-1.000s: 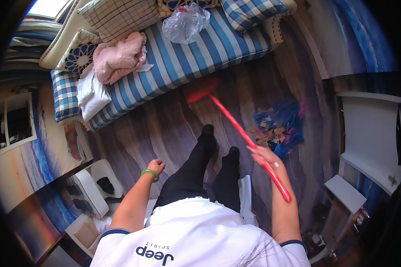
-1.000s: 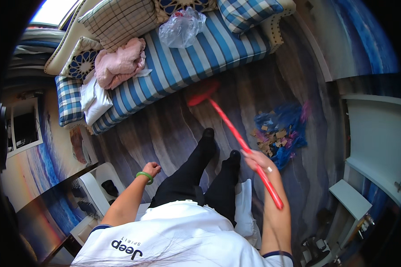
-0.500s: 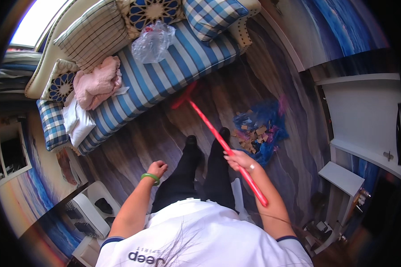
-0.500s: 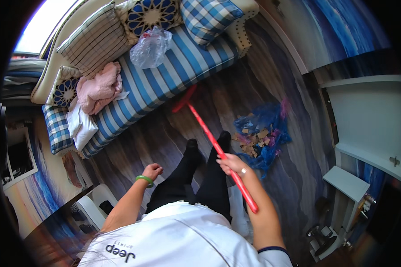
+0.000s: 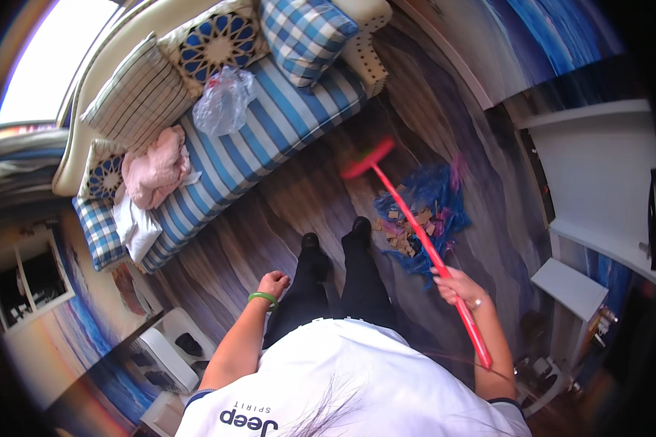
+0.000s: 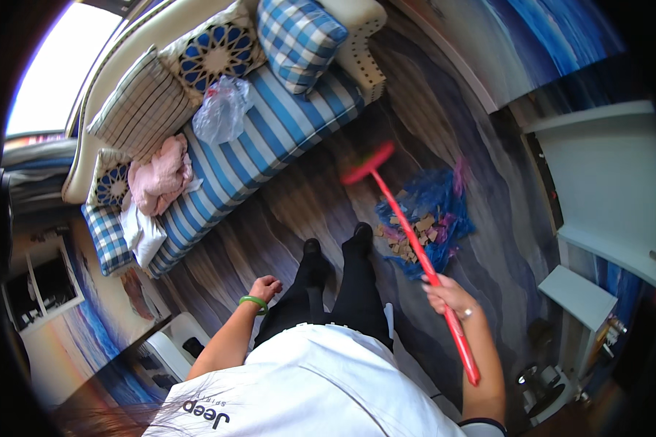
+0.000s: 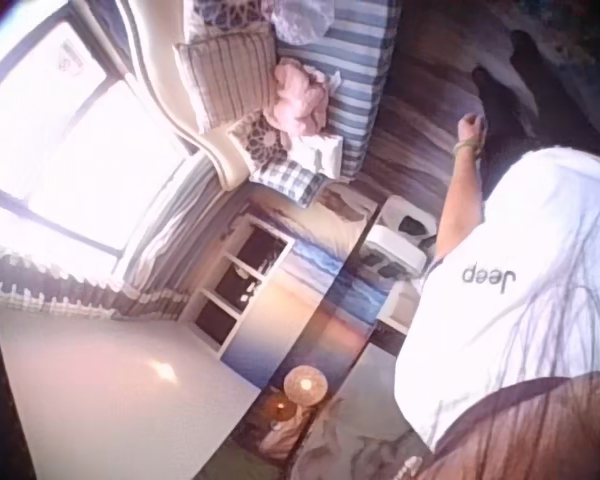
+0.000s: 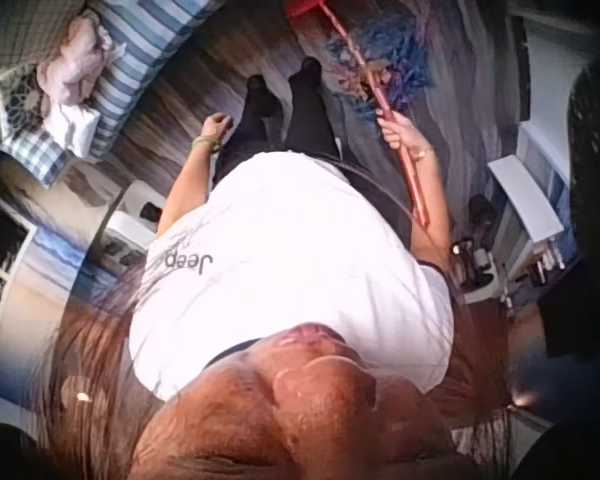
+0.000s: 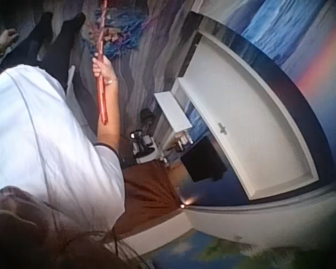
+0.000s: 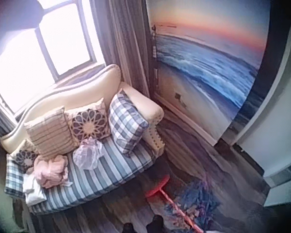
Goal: The person wipes a white cabinet and a sofa with a green cloth. They then sweep the floor with a pink broom, gathering debris into a pile and sweeping it into a dustpan.
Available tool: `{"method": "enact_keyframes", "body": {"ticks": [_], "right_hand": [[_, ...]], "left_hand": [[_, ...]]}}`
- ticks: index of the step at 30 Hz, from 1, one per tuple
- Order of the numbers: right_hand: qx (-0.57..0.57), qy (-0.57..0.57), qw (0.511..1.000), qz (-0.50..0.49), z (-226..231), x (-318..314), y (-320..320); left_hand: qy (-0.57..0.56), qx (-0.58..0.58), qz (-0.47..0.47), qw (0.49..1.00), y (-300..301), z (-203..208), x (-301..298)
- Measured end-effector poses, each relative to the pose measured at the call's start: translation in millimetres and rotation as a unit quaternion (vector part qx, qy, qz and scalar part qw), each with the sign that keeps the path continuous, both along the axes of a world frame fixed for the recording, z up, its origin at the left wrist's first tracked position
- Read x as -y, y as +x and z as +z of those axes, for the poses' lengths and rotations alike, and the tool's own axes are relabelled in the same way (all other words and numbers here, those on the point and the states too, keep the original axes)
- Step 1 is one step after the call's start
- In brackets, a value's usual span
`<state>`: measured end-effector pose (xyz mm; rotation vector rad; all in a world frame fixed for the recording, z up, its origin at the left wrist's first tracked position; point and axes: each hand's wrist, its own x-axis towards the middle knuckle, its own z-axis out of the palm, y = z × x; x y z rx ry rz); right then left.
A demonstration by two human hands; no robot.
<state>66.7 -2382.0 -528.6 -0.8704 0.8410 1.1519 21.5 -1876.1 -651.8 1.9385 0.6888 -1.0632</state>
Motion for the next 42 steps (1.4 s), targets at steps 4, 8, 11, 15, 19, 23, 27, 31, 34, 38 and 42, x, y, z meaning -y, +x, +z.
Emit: {"method": "enact_keyframes", "body": {"ticks": [4, 8, 11, 15, 19, 23, 27, 31, 34, 38, 42], "right_hand": [[0.089, 0.065, 0.994, -0.028, -88, -47, 60], [0.035, 0.119, 0.989, -0.085, -136, -25, 78], [0.047, 0.069, 0.987, -0.135, -93, 38, 25], [-0.023, 0.010, 0.983, -0.181, -37, 92, -34], [-0.016, -0.041, 0.982, -0.183, 9, 81, -3], [0.060, -0.003, 0.972, -0.226, -38, 54, 98], [0.031, 0.039, 0.952, -0.303, -95, 30, 181], [0.002, 0.002, 0.948, -0.317, -76, 35, 159], [-0.017, -0.112, 0.937, -0.332, -12, 17, 145], [-0.050, -0.215, 0.898, -0.381, 58, 0, 113], [-0.069, -0.362, 0.867, -0.335, 44, -2, 82]], "left_hand": [[0.009, 0.051, -0.144, 0.988, 63, 23, 48], [0.030, 0.122, -0.178, 0.976, 116, 30, 57], [0.009, 0.122, -0.096, 0.988, 137, 30, 63], [0.049, 0.102, -0.134, 0.985, 155, 27, 66], [0.051, 0.051, -0.123, 0.990, 168, 7, 51], [0.115, 0.013, -0.204, 0.972, 195, -19, 34], [0.115, -0.008, -0.342, 0.933, 273, -36, 31], [0.048, -0.011, -0.279, 0.959, 386, -76, 36], [-0.035, 0.072, -0.231, 0.970, 491, -55, 106], [-0.094, 0.057, -0.192, 0.975, 565, -33, 190], [-0.115, 0.021, -0.272, 0.955, 566, -45, 228]]}}
